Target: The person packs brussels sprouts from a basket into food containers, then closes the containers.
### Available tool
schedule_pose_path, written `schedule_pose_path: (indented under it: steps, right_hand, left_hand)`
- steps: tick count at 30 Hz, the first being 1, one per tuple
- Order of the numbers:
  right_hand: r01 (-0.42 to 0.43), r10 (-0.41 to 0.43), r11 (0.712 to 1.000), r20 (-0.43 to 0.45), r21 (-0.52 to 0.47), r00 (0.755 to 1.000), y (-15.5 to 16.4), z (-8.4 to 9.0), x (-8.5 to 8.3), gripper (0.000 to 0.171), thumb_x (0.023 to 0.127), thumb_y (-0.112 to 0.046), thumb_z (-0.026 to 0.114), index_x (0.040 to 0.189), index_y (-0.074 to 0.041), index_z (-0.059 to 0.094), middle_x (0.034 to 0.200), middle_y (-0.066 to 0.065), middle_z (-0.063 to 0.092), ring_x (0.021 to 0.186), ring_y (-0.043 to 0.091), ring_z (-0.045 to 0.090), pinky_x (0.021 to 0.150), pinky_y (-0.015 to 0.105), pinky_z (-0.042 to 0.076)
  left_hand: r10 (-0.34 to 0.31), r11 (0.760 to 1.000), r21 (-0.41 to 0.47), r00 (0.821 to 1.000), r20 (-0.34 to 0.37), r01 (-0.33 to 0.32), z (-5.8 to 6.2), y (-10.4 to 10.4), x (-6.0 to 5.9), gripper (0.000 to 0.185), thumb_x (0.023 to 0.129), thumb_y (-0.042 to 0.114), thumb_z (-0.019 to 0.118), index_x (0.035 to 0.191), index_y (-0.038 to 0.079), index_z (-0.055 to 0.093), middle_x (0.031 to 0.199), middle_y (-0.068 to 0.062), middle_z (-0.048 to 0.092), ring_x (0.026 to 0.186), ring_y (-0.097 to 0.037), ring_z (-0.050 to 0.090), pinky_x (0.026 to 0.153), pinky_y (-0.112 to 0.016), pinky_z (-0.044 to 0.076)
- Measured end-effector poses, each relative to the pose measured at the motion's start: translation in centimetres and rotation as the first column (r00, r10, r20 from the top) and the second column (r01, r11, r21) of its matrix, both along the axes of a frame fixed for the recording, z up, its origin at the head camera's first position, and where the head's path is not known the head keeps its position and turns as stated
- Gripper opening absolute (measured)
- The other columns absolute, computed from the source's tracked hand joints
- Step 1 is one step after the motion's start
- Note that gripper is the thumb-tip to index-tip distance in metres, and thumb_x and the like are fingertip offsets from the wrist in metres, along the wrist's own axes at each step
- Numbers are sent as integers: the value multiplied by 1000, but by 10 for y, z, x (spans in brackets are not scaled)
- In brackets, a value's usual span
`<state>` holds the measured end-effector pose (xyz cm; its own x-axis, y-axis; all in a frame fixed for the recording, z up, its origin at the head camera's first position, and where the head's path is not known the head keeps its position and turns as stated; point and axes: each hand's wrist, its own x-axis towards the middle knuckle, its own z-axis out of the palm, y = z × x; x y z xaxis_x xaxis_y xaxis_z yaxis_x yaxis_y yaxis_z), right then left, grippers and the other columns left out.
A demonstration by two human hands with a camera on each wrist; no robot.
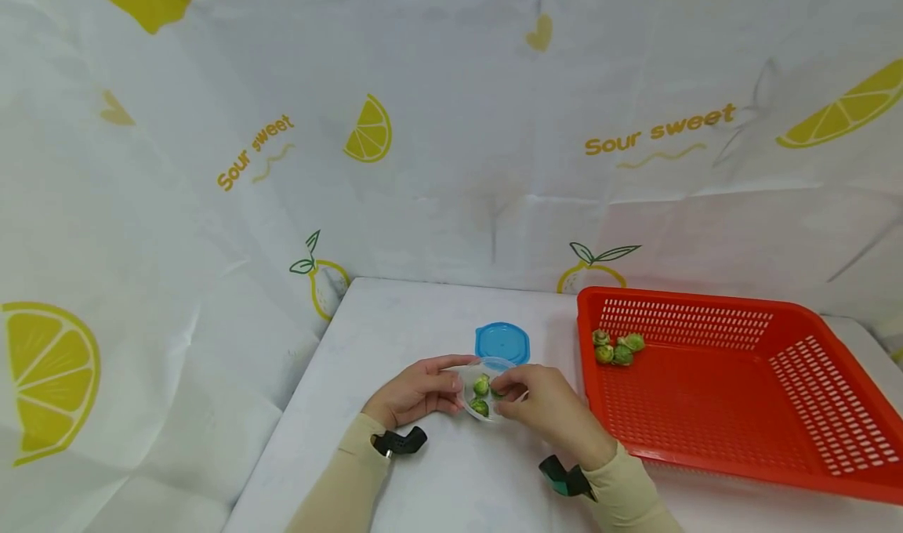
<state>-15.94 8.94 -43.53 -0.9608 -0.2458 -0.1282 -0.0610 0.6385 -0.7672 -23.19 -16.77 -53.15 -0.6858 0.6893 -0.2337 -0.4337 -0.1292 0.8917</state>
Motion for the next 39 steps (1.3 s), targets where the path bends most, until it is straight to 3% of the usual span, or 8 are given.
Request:
schedule_pose_path:
  steps: [8,15,20,27,32,39]
  right_hand:
    - [-124,122,992,-98,-13,988,19,26,7,25,94,-22,84,118,-15,82,107,-1,78,96,11,68,85,25,60]
    - [-79,86,995,-135,56,987,63,65,9,25,97,-27,83,121,-22,80,114,-5,77,101,12,70,87,27,64]
    - [-26,39,995,-136,94,990,108,80,-4,30,99,-29,81,128,-19,78,118,-1,78,105,17,72,85,25,63]
    - [25,-14,990,-75,141,997,166,71,-29,40,101,-42,76,136,-23,75,133,3,76,117,22,70,98,42,61]
    - [31,-30,989,-11,144,999,197,56,-47,49,103,-43,74,144,-17,70,143,12,70,123,29,68,103,60,58]
    - [49,-64,983,82,175,995,228,31,-64,52,104,-38,73,145,-6,68,140,20,71,124,35,67,104,64,57]
  left_hand:
    - [-10,1000,11,1000,3,10,-3,3,1,55,109,10,61,163,12,49,106,-5,68,85,-12,71,83,-24,65]
    - [-10,1000,-4,1000,-2,10,-2,1,2,57,108,10,63,163,12,48,105,-5,68,86,-12,72,83,-24,65]
    - [-10,1000,0,1000,-14,10,-1,1,0,56,108,8,61,163,13,49,98,-4,70,87,-13,73,84,-25,65]
    - [-5,1000,-18,1000,-16,5,0,-1,1,55,108,9,61,162,12,49,94,-4,72,86,-13,73,84,-25,65]
    - [-6,1000,-1,1000,-22,6,0,-2,0,55,108,9,62,162,11,49,94,-4,73,86,-13,74,84,-25,65]
    - [-21,999,23,1000,-6,22,-2,0,0,57,108,8,61,163,10,47,94,-4,73,85,-12,75,84,-25,65]
